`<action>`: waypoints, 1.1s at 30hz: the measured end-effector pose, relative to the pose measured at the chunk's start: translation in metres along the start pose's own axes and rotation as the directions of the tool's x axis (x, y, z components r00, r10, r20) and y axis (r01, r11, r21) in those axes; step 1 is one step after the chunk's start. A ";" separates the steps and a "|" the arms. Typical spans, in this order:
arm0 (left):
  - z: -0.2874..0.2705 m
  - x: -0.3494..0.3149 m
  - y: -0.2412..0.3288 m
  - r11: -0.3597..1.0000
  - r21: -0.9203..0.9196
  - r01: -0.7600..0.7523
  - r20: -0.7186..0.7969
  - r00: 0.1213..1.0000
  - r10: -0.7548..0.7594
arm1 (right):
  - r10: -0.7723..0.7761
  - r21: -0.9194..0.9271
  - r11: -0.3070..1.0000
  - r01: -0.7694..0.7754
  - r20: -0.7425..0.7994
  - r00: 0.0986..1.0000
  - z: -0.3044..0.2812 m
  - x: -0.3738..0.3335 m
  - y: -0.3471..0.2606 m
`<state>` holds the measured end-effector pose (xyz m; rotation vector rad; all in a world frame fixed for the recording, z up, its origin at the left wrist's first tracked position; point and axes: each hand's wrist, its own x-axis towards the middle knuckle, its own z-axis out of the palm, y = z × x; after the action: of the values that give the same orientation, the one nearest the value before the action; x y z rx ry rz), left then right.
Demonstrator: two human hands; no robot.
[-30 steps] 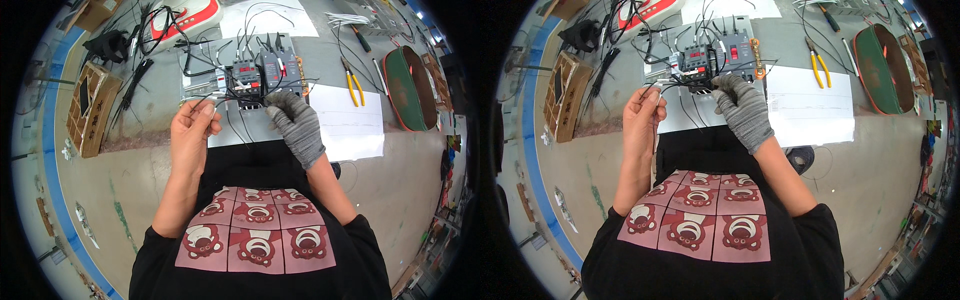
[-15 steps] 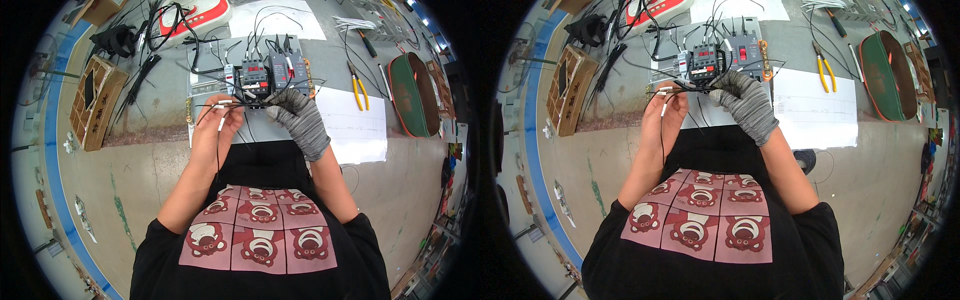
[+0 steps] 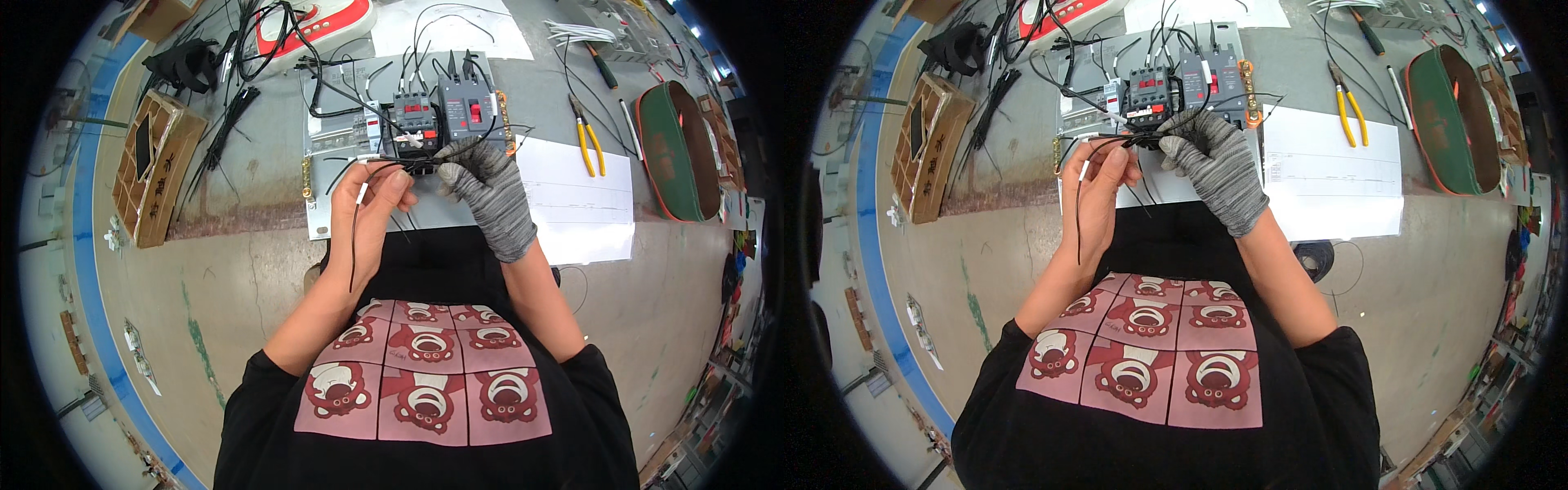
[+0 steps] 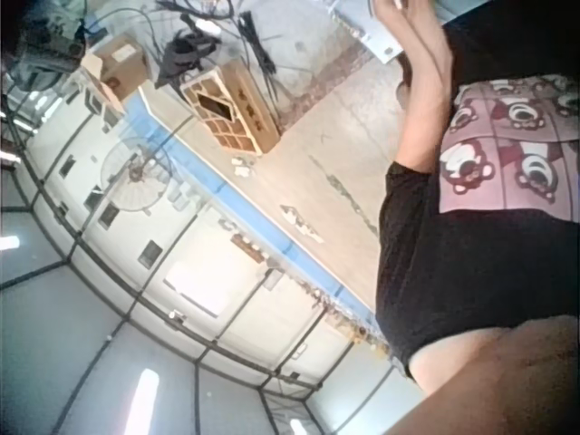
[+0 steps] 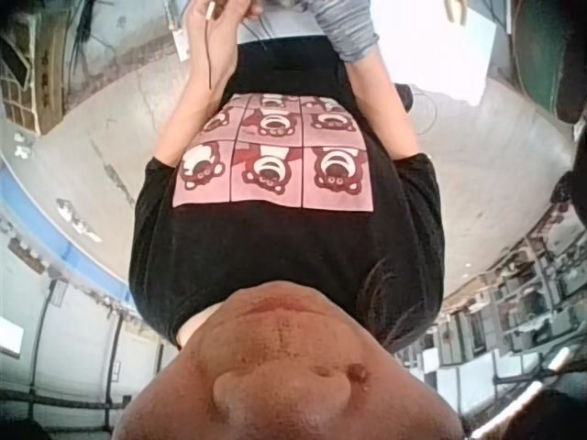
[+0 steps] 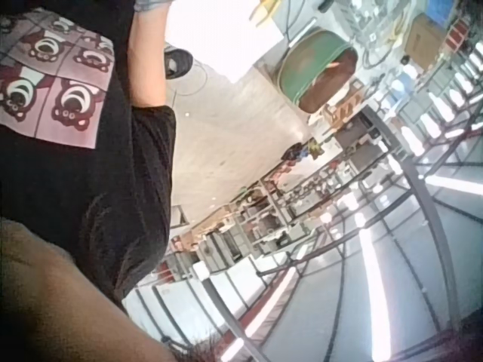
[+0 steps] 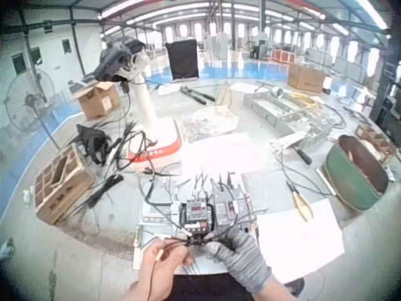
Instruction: The person connects black wires to terminals on a mounted electrical assembly, using pliers to strip insulation and a screwdriver to tighten terminal screws. The person handles multiple wires and secures them to the device on a workbench.
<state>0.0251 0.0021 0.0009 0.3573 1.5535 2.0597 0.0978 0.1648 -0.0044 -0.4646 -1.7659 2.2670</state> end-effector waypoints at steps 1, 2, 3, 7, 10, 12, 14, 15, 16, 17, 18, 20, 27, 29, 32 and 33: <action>0.004 -0.003 0.002 0.999 -0.049 0.014 -0.019 1.000 -0.015 | -0.008 0.000 1.000 0.008 -0.011 1.000 0.002 0.000 0.001; 0.006 -0.005 0.004 0.995 -0.094 0.021 -0.023 0.999 -0.023 | -0.006 -0.009 1.000 0.005 -0.014 1.000 0.003 -0.001 0.001; 0.009 -0.005 0.006 0.989 -0.148 -0.004 -0.025 1.000 0.000 | -0.004 -0.018 1.000 0.003 -0.016 1.000 0.005 -0.001 0.001; 0.013 0.002 0.003 0.970 -0.229 -0.084 -0.033 0.996 0.079 | -0.018 -0.060 0.998 0.019 0.009 1.000 0.008 -0.001 0.002; 0.014 0.005 0.000 0.976 -0.192 -0.098 -0.093 0.992 0.082 | -0.033 -0.122 0.992 0.032 -0.006 0.999 0.008 -0.002 0.005; 0.014 0.005 -0.001 0.975 -0.197 -0.101 -0.140 0.987 0.074 | -0.008 -0.134 0.991 0.010 0.016 1.000 0.007 -0.003 0.004; 0.016 0.004 0.002 0.976 -0.209 -0.065 -0.172 0.985 0.029 | 0.000 -0.119 0.993 0.005 0.040 0.999 0.004 -0.003 0.005; 0.017 0.004 0.003 0.975 -0.215 -0.047 -0.188 0.982 0.006 | -0.005 -0.097 0.995 0.011 0.053 0.999 0.003 -0.002 0.006; 0.016 0.004 0.000 0.962 -0.264 -0.063 -0.185 0.983 0.013 | -0.011 -0.076 0.997 0.016 0.066 0.998 0.003 -0.002 0.006; 0.014 0.006 -0.004 0.946 -0.314 -0.077 -0.182 0.983 0.020 | -0.007 -0.100 0.995 0.014 0.067 0.998 0.003 -0.002 0.005; 0.013 0.007 -0.006 0.928 -0.362 -0.092 -0.179 0.984 0.027 | -0.003 -0.125 0.992 0.011 0.069 0.998 0.005 -0.003 0.003; 0.013 0.009 -0.001 0.943 -0.325 -0.066 -0.109 0.993 0.032 | 0.003 -0.114 0.993 0.005 0.069 0.998 0.004 -0.003 0.002; -0.008 0.003 -0.015 0.938 0.312 -0.154 -0.016 0.986 0.167 | -0.002 -0.020 1.000 0.003 0.036 0.999 0.002 -0.001 0.001; -0.010 0.000 -0.016 0.882 0.451 -0.136 -0.012 0.987 0.159 | -0.007 -0.033 0.999 0.007 0.018 1.000 0.005 -0.001 0.002; -0.002 0.000 -0.010 0.908 0.385 -0.164 0.016 0.985 0.172 | -0.018 -0.041 0.999 0.019 0.017 1.000 0.006 -0.001 0.004; 0.002 0.000 -0.008 0.961 0.256 -0.101 -0.002 0.994 0.105 | -0.024 -0.048 0.999 0.025 0.023 0.999 0.006 0.000 0.006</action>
<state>0.0282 0.0056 -0.0059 0.5283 1.8516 1.9438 0.0953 0.1586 -0.0087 -0.4261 -1.8308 2.2254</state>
